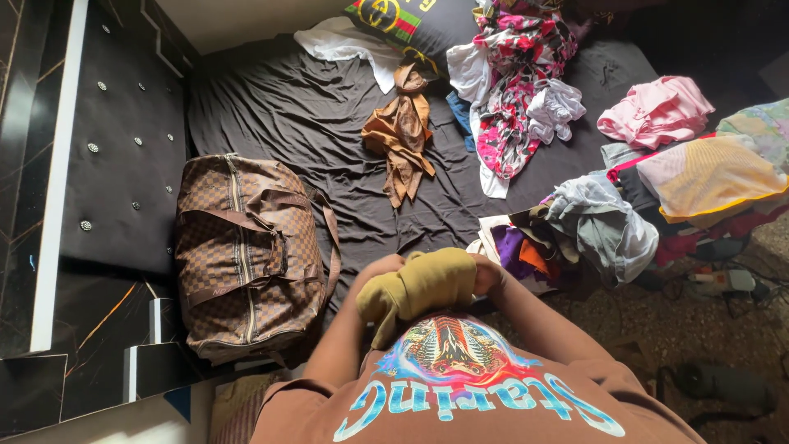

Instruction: The person folds several pieces of clothing on a bed, including a green item, a patterned pink and white item, a white item, a light pink item, and a beige item. The person places each folded item into a neat pile on the bed.

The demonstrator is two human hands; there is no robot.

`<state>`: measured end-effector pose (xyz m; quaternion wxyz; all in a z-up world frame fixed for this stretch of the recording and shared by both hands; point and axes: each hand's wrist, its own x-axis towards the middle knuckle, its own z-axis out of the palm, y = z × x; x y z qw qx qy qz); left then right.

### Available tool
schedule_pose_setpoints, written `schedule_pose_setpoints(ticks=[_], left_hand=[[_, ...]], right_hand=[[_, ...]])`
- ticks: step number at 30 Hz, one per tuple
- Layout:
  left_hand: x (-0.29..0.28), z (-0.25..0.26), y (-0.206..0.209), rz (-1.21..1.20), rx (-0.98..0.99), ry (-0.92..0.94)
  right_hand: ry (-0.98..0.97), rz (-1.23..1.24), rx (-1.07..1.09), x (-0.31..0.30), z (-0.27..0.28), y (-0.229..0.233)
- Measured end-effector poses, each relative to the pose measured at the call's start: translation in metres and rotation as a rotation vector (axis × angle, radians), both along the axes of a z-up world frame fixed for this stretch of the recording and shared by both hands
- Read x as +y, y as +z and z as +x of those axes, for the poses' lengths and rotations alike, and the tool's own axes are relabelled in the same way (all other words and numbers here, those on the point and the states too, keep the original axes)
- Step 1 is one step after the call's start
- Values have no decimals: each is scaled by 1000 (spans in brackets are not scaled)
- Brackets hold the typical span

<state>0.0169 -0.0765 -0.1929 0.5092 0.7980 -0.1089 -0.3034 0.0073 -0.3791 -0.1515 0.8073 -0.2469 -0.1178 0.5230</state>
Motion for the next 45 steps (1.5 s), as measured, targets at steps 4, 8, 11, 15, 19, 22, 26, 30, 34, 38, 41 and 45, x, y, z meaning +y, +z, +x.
schedule_pose_setpoints(ticks=[4,8,11,15,19,22,26,30,34,38,41,45], left_hand=[[-19,-42,96,-393,-8,150],[-31,-56,110,-526,96,207],[-33,-60,117,-622,165,242],[-36,-64,123,-753,260,288],[-33,-75,126,-886,350,364],[-33,-82,127,-983,428,410],[-38,-85,125,-1104,538,456],[-40,-90,123,-1212,657,509],[-34,-98,104,-1312,775,574],[-42,-102,23,-1224,819,631],[-73,-95,-2,-871,755,709],[-123,-86,-42,-592,643,814]], right_hand=[[-63,24,56,16,-18,62],[-76,125,108,19,-14,81],[-98,2,226,18,-7,62],[-141,-301,128,13,-8,54],[-163,-385,25,-20,-4,47],[-387,-795,-498,-36,-7,51],[-293,-506,-369,-9,-39,81],[-203,-458,-193,9,-66,63],[-394,-484,-100,7,-66,41],[-500,-615,-112,-11,-59,21],[-501,-701,-101,-23,-47,-4],[-505,-854,-151,-52,-36,-57]])
